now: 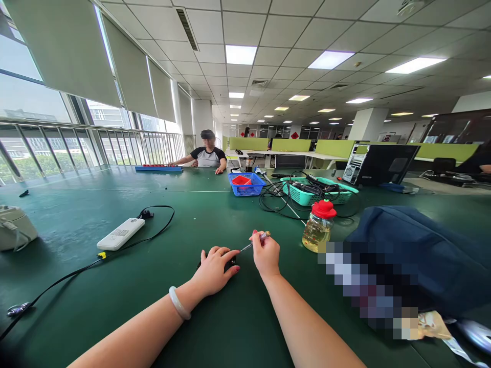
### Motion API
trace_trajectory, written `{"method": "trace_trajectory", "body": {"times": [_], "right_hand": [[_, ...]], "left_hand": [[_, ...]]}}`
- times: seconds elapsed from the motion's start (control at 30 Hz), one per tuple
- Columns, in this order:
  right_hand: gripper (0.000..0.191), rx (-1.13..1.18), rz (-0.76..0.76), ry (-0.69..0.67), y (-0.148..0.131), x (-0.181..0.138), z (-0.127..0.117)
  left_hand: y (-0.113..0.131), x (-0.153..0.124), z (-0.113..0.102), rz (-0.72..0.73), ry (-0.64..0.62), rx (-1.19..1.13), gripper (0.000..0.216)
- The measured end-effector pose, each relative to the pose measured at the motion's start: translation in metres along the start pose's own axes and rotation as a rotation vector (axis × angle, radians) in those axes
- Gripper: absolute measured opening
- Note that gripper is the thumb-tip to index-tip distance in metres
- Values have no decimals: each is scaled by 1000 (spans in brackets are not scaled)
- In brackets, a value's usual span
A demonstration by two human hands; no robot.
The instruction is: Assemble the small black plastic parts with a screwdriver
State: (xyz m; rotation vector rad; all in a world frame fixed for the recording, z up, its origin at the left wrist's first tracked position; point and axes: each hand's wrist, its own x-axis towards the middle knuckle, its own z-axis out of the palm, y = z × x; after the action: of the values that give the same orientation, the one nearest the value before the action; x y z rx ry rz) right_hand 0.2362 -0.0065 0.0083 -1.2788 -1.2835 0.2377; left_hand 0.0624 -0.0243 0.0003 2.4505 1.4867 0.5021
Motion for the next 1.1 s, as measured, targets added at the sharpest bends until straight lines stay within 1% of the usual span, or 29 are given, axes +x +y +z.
{"method": "trace_trajectory", "body": {"times": [0.1,0.2,0.3,0.43,0.53,0.63,0.7,0.77,0.83,0.87,0.93,1.0,1.07,1.1], "right_hand": [[50,-4,13,7,3,1,0],[49,5,35,5,6,2,-1],[49,21,52,-11,8,1,-1],[49,46,53,-52,8,-2,1],[50,52,47,-67,7,-3,1],[50,59,33,-64,5,-3,1],[50,71,23,-71,5,-3,1],[50,82,11,-80,5,-3,1],[50,81,-5,-81,5,-3,1],[49,77,-15,-81,5,-3,2],[49,67,-29,-81,6,-3,2],[49,62,-37,-86,6,-3,3],[49,60,-44,-92,6,-3,3],[49,57,-50,-95,5,-3,3]], "left_hand": [[-2,-3,-2,30,-3,-21,28],[-4,-7,-6,78,-12,-55,18],[-7,-14,-11,104,-17,-82,16],[-20,-34,-24,74,-39,-72,16],[-46,-57,-41,43,-72,-38,16],[-88,-79,-67,-60,-59,11,17],[-121,-93,-88,-196,-40,67,20],[-152,-106,-109,-388,-29,135,21],[-179,-117,-127,-563,34,211,24],[-189,-122,-134,-617,88,214,26],[-205,-131,-145,-628,200,129,33],[-214,-137,-152,-618,308,-12,40],[-218,-141,-154,-628,371,-109,43],[-219,-142,-156,-646,388,-118,43]]}}
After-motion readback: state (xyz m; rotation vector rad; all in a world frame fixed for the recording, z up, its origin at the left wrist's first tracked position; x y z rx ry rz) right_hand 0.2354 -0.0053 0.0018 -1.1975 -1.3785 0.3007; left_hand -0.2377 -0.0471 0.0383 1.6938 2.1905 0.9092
